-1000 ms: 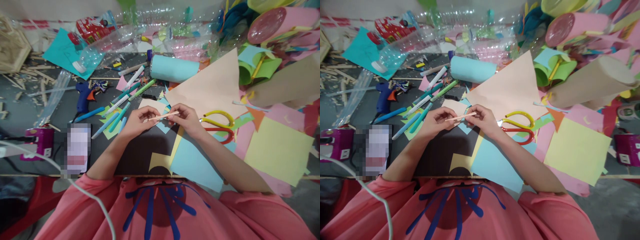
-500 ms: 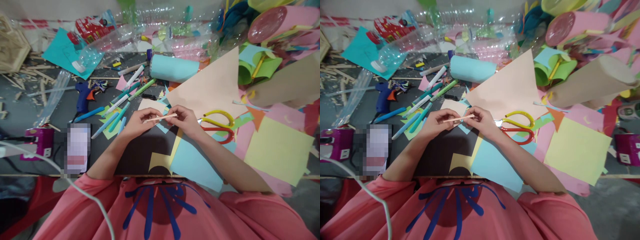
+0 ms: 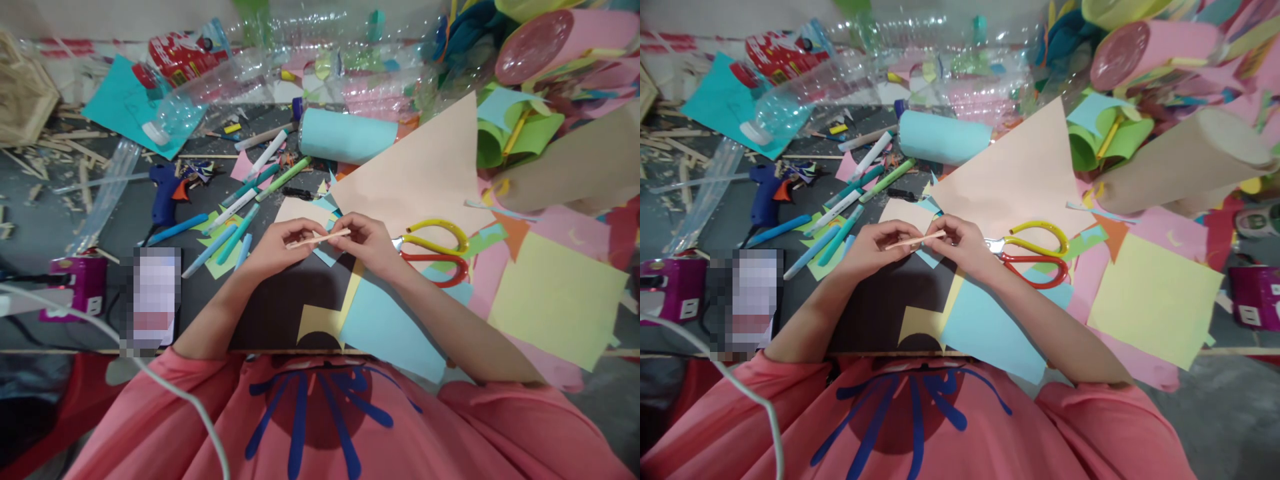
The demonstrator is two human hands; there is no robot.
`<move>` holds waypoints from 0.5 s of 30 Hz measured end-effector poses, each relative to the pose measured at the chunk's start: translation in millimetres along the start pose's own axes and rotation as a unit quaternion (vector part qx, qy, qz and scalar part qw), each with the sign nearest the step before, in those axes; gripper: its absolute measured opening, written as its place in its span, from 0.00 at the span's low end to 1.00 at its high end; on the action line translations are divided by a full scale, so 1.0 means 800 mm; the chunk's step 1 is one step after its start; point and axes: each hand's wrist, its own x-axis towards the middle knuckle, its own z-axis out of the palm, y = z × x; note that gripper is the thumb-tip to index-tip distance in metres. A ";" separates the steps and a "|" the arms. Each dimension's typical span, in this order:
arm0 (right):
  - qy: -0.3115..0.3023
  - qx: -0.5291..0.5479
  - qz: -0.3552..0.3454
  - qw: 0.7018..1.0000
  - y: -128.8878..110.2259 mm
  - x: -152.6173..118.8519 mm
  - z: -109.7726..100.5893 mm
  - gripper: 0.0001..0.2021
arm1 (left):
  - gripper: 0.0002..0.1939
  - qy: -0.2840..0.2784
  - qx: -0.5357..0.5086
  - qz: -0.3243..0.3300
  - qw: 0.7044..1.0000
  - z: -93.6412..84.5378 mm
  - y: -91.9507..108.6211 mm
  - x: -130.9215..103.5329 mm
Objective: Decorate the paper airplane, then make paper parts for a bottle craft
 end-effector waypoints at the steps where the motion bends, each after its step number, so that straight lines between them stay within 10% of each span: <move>1: 0.000 -0.002 0.000 1.000 0.000 0.000 0.000 0.18 | 0.10 -0.003 0.000 0.001 1.000 0.000 -0.001 0.000; 15: 0.020 0.054 0.021 0.998 -0.008 0.000 -0.001 0.19 | 0.10 0.013 0.058 0.037 0.998 0.001 -0.006 -0.004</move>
